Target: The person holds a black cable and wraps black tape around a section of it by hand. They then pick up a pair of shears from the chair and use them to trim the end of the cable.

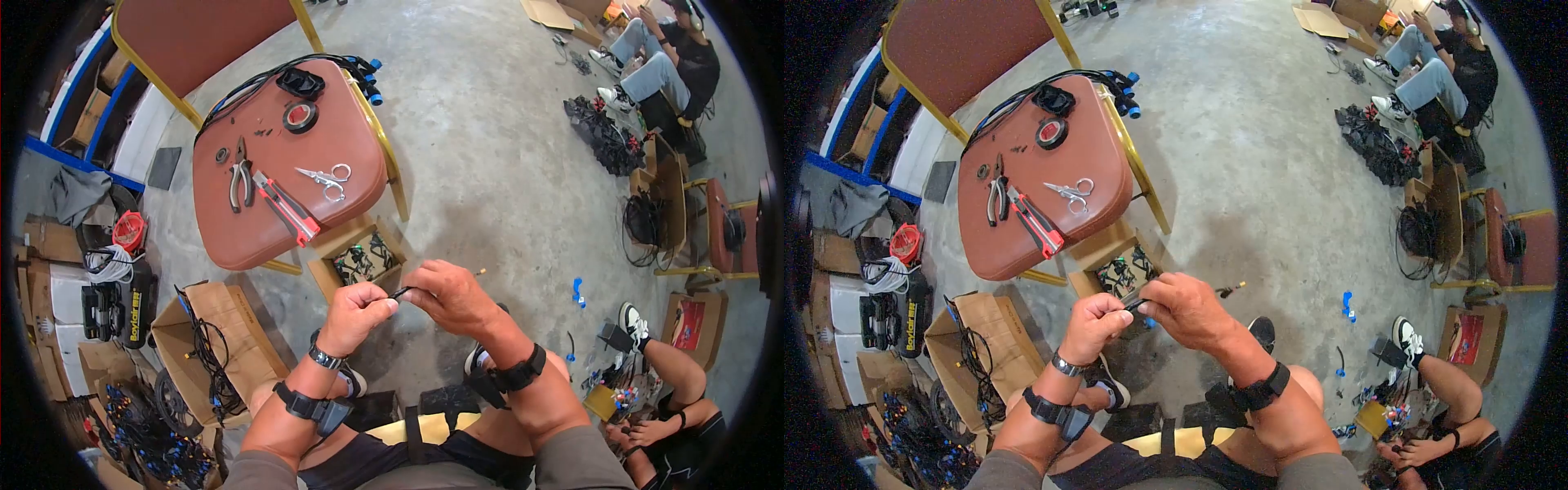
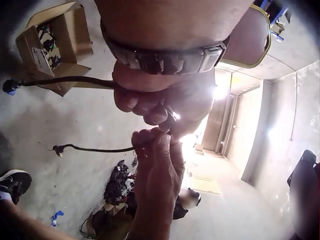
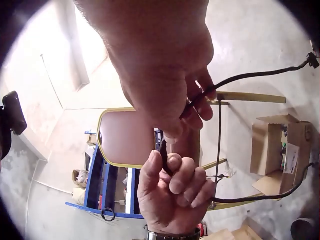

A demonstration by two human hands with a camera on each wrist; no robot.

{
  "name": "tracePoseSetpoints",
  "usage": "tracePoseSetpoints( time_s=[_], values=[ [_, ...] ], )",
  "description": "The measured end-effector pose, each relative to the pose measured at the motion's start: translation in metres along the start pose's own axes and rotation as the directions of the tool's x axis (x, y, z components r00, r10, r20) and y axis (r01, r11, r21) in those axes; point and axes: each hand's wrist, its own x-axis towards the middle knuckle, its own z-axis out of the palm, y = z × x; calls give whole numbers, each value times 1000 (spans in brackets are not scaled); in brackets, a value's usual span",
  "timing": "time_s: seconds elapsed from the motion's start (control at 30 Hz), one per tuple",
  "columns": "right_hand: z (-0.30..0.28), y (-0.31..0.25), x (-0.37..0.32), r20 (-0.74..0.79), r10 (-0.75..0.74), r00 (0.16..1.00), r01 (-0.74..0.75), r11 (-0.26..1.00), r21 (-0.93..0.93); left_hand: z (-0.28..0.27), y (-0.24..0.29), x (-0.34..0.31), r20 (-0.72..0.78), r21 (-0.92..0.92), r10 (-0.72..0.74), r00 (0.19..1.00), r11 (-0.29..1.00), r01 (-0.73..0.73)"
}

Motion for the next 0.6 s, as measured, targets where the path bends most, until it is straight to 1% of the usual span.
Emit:
tracePoseSetpoints(
  time_s=[0.03, 0.07, 0.13, 0.17, 0.23, 0.27, 0.33, 0.43, 0.47, 0.53, 0.6],
  values=[
    [-1, -2, -1, 25, 25, 999, -25, 1000, 16, 1, 1, -1, -44, 118, 59, 997, 992, -53],
    [-1, -3, -3, 26, 21, 999, -22, 1000, 13, 3, 2, -3, -45, 116, 63, 997, 992, -58],
    [2, -8, -5, 15, 13, 1000, -14, 998, 63, 5, 3, -8, -97, 207, 141, 985, 971, -119],
    [4, -10, -6, 18, 5, 1000, -6, 998, 63, 5, 3, -11, -103, 208, 147, 984, 970, -123],
    [6, -15, -11, 18, -4, 1000, 3, 998, 66, 6, 0, -17, -114, 281, 207, 972, 945, -168],
    [6, -17, -13, 20, -8, 1000, 6, 998, 65, 6, -2, -20, -116, 281, 210, 971, 944, -171],
    [6, -24, -15, 35, -11, 999, 8, 996, 87, 7, -6, -24, -105, 318, 354, 929, 898, -306],
    [10, -32, -23, 40, -12, 999, 8, 995, 97, 11, -4, -37, -140, 298, 415, 899, 884, -362],
    [11, -34, -25, 40, -21, 999, 17, 995, 95, 10, -2, -41, -143, 301, 423, 895, 880, -368],
    [14, -37, -29, 48, -14, 999, 10, 997, 82, 8, 1, -48, -71, 405, 494, 867, 808, -427],
    [15, -40, -32, 50, -35, 998, 31, 996, 87, 7, 0, -53, -61, 421, 520, 852, 788, -450]
  ],
)
